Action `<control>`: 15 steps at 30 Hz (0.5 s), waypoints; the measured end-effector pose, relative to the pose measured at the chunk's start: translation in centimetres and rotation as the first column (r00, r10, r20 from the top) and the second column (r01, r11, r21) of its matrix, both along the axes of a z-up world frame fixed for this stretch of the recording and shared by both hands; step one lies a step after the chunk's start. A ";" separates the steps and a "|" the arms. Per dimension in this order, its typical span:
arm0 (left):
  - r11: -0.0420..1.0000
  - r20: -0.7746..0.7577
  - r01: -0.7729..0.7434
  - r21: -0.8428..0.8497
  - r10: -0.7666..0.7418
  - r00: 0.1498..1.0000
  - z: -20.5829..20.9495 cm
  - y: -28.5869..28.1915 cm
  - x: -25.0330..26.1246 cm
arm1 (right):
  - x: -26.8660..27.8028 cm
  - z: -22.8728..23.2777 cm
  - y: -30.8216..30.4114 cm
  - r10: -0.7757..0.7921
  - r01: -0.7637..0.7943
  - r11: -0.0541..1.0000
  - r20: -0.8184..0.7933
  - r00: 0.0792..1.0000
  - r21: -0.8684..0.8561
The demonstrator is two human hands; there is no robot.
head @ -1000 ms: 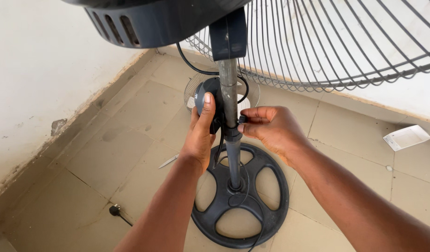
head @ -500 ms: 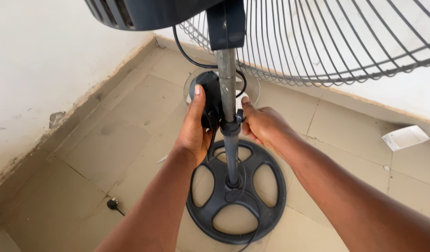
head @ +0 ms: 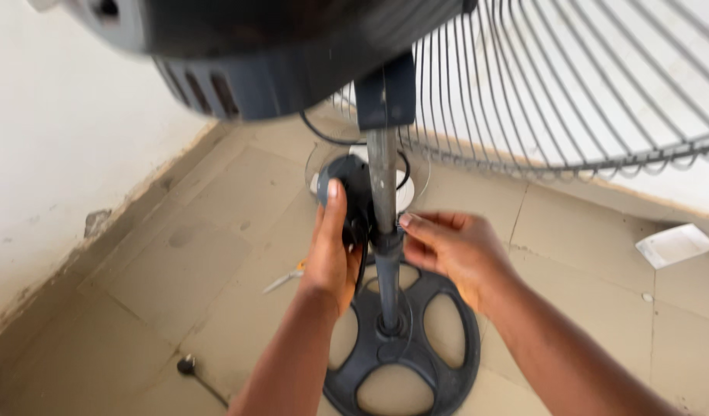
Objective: The person assembles a standing fan by attaching the fan head to the pole and securing it with a knob. They then attach a control box to the pole and tighten it in place.
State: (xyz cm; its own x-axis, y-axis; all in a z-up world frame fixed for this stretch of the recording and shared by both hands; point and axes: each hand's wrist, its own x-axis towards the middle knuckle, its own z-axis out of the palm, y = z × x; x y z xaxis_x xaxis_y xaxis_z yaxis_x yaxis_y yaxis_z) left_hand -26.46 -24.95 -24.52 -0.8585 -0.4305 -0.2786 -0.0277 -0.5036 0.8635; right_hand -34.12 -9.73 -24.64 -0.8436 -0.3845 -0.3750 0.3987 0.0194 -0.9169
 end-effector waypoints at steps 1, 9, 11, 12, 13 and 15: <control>1.000 -0.004 0.005 -0.003 -0.005 1.000 0.2 -0.1 -0.2 | -0.4 -0.2 -0.4 -0.010 0.006 0.995 0.046 0.999 0.098; 1.000 -0.059 -0.018 0.026 0.019 0.998 0.8 0.3 0.0 | -1.6 -0.9 -1.6 0.042 -0.100 0.904 0.147 0.988 0.416; 0.999 -0.050 -0.025 0.041 0.027 0.998 0.7 0.2 -0.1 | -1.2 -0.5 -1.5 -0.059 0.015 0.940 0.121 0.991 0.340; 0.998 -0.042 -0.028 0.054 0.030 0.999 0.6 0.3 -0.2 | -1.0 -0.2 -1.3 -0.063 0.046 0.969 0.064 0.996 0.241; 0.998 -0.057 -0.026 0.055 0.029 0.998 0.5 0.3 -0.2 | -0.6 -0.1 -1.1 -0.070 0.068 0.988 0.005 0.998 0.136; 0.998 -0.080 -0.024 0.059 0.029 0.996 0.2 0.3 0.0 | 0.1 0.4 -0.7 -0.050 0.052 0.998 -0.060 0.997 0.023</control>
